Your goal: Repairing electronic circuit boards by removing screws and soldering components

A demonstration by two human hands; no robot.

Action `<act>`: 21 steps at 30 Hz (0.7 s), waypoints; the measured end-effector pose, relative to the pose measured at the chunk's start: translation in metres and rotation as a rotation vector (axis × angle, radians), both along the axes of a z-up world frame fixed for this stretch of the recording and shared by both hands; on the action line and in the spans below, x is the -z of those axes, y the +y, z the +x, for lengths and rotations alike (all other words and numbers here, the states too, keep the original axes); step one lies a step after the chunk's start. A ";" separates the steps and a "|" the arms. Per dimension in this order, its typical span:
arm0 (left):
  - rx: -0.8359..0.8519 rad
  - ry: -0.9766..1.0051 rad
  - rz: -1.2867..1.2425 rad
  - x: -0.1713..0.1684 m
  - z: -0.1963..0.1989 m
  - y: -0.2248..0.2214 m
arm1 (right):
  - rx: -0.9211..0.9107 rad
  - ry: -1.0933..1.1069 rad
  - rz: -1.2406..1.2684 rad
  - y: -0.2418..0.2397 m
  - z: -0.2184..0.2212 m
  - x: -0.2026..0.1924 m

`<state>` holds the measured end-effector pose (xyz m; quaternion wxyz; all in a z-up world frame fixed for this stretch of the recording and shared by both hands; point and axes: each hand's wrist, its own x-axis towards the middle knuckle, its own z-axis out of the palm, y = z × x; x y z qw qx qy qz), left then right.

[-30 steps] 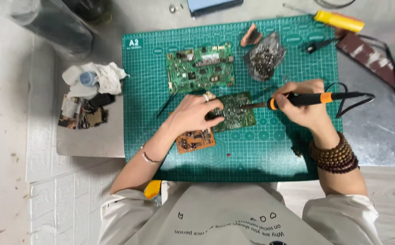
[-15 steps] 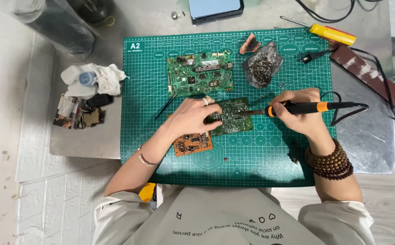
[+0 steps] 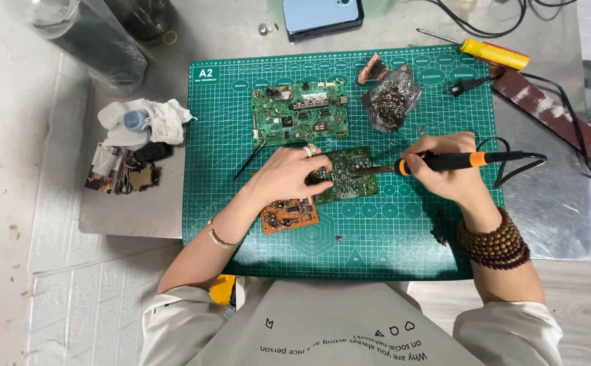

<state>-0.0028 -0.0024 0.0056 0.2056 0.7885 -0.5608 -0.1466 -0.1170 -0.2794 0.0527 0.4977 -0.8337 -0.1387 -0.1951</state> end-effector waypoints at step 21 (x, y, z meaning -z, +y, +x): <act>-0.026 -0.138 -0.181 0.004 -0.002 0.002 | 0.038 0.021 -0.188 -0.013 -0.010 0.017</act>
